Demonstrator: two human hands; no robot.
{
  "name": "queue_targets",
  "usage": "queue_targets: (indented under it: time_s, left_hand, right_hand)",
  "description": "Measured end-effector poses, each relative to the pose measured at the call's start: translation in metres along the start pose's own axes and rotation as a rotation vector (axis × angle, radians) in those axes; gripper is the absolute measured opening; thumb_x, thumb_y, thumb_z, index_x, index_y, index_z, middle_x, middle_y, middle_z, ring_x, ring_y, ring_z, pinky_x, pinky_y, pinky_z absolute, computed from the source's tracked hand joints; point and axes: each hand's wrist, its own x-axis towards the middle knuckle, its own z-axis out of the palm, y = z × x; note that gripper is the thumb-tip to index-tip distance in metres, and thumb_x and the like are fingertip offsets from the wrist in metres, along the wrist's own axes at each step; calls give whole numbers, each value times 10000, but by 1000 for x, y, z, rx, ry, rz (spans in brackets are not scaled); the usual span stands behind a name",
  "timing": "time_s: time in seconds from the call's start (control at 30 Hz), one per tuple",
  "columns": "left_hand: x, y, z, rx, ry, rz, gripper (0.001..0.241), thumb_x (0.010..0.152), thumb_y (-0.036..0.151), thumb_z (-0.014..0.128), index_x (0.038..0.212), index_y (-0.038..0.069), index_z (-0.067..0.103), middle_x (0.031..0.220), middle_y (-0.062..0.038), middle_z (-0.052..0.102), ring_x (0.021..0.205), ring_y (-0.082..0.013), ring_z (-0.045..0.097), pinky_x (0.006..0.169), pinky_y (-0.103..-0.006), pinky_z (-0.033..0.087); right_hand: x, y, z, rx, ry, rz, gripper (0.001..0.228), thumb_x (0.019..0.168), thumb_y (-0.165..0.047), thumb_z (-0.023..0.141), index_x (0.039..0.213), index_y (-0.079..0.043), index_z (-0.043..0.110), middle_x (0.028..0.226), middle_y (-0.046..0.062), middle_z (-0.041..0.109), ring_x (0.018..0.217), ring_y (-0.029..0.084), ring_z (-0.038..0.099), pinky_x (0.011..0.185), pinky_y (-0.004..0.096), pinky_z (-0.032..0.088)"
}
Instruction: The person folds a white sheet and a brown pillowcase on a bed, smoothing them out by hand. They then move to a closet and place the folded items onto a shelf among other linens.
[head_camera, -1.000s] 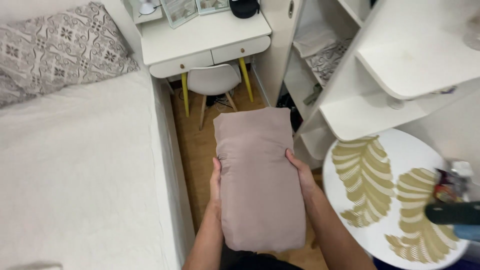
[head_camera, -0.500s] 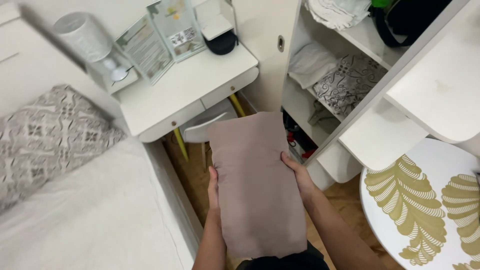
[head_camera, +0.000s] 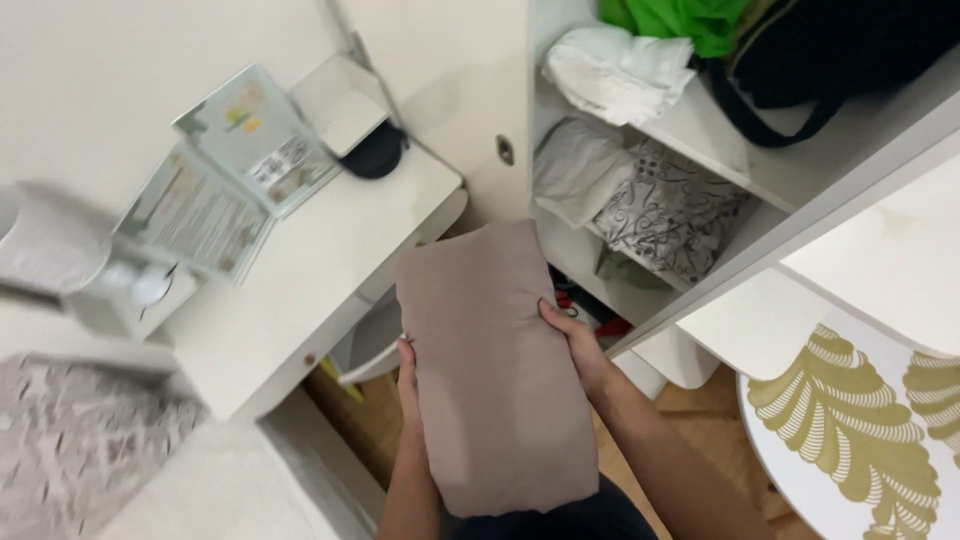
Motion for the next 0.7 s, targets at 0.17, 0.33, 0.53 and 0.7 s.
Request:
queue_targets:
  time_s: [0.17,0.33,0.53,0.7]
  left_hand:
    - [76,25,21,165,-133,-40,1054,844,796,443,1611,98,254,1630,-180,345,1441,-355,417,1145,-495,397]
    - [157,37,35,361,-122,-222,1059,813,798,449,1591,97,292,1587,-220,370,1397,-399,456,1088,-526,435]
    - [200,65,67,380,-409,-415,1110,780,821,520,1593,88,336,1604,-188,395,1403,-362,451,1122,-495,400]
    - [215,60,81,510,-429,-626,1132,733,854,504,1592,137,341,1600,-162,398,1400,-368,457,1114,-515,404]
  right_hand:
    - [18,-31,5,161,157,-30,864,821,-536,673,1520,-82,448,1467,179,537,1287,320,545,1082,427,439]
    - [25,-46,7,334,265,-166,861,818,-523,696,1498,-38,485,1436,211,573,1275,335,572,1086,444,450]
    - [36,-39,27,476,513,-289,859,832,-505,683,1509,-22,469,1457,239,567,1294,363,572,1097,446,444]
    - [29,-19,41,581,620,-406,859,835,-493,665,1528,-47,425,1474,247,544,1304,366,565,1103,446,443]
